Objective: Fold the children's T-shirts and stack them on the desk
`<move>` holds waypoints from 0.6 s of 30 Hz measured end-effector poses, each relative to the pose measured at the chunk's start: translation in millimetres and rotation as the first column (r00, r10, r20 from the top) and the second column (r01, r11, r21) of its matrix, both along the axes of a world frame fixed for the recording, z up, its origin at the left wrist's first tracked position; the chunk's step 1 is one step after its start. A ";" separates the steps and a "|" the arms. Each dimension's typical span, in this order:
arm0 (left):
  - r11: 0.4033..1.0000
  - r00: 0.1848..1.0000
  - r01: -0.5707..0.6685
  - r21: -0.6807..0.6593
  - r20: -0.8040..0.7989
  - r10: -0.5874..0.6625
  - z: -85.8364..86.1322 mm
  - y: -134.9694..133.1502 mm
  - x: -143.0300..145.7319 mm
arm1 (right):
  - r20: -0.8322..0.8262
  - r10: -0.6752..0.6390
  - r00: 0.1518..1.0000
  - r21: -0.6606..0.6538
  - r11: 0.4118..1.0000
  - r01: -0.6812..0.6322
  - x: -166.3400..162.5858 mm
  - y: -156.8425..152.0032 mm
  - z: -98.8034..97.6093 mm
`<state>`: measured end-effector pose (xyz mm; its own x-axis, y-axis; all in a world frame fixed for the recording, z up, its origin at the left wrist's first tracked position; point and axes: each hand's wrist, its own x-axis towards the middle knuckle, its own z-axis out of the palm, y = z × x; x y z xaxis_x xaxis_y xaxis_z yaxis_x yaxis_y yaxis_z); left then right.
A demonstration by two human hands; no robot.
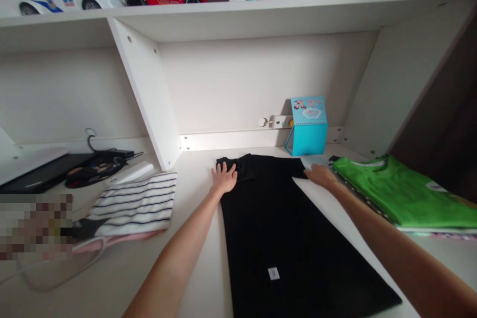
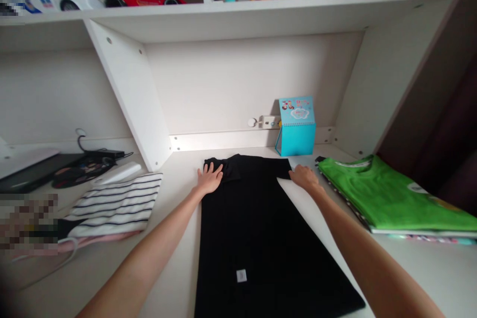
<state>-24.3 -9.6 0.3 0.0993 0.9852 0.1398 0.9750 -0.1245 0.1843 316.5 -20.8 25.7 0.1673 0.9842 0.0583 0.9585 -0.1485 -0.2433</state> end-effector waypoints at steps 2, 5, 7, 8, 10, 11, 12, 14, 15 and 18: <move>0.994 0.998 0.055 0.090 -0.024 -0.053 -0.1 0.0 1.4 | -0.013 -0.059 0.998 -0.003 0.998 0.059 -1.5 4.4 1.5; 0.982 0.989 0.151 0.113 -0.023 -0.149 -0.4 0.5 3.4 | -0.020 -0.139 0.990 0.031 0.990 0.139 -12.1 11.3 9.5; 0.987 0.988 0.155 0.051 0.006 -0.155 -0.9 1.8 3.7 | -0.022 -0.134 0.991 0.073 0.988 0.136 -29.6 16.9 16.4; 0.989 0.989 0.143 0.029 0.016 -0.144 -1.2 2.6 3.6 | -0.028 -0.098 0.995 0.088 0.991 0.100 -42.4 20.1 19.4; 0.992 0.992 0.121 0.019 0.020 -0.121 -1.7 4.1 2.9 | -0.054 0.024 0.998 0.088 0.996 -0.019 -75.3 27.1 22.9; 0.994 0.994 0.112 0.016 0.019 -0.112 -1.8 4.5 2.5 | -0.074 0.085 0.994 0.079 0.994 -0.079 -94.1 30.7 23.0; 0.995 0.995 0.102 0.012 0.020 -0.102 -1.8 4.6 2.2 | -0.094 0.131 0.987 0.068 0.990 -0.125 -113.5 34.3 22.0; 0.997 0.996 0.083 0.003 0.027 -0.083 -1.5 4.3 1.7 | -0.133 0.171 0.976 0.046 0.985 -0.166 -150.2 40.5 17.4; 0.997 0.997 0.075 0.001 0.032 -0.075 -1.3 3.9 1.6 | -0.148 0.167 0.975 0.034 0.986 -0.164 -166.1 42.9 14.3; 0.999 0.998 0.050 0.005 0.044 -0.051 -0.9 2.7 1.3 | -0.175 0.115 0.978 0.012 0.993 -0.114 -198.5 45.9 4.7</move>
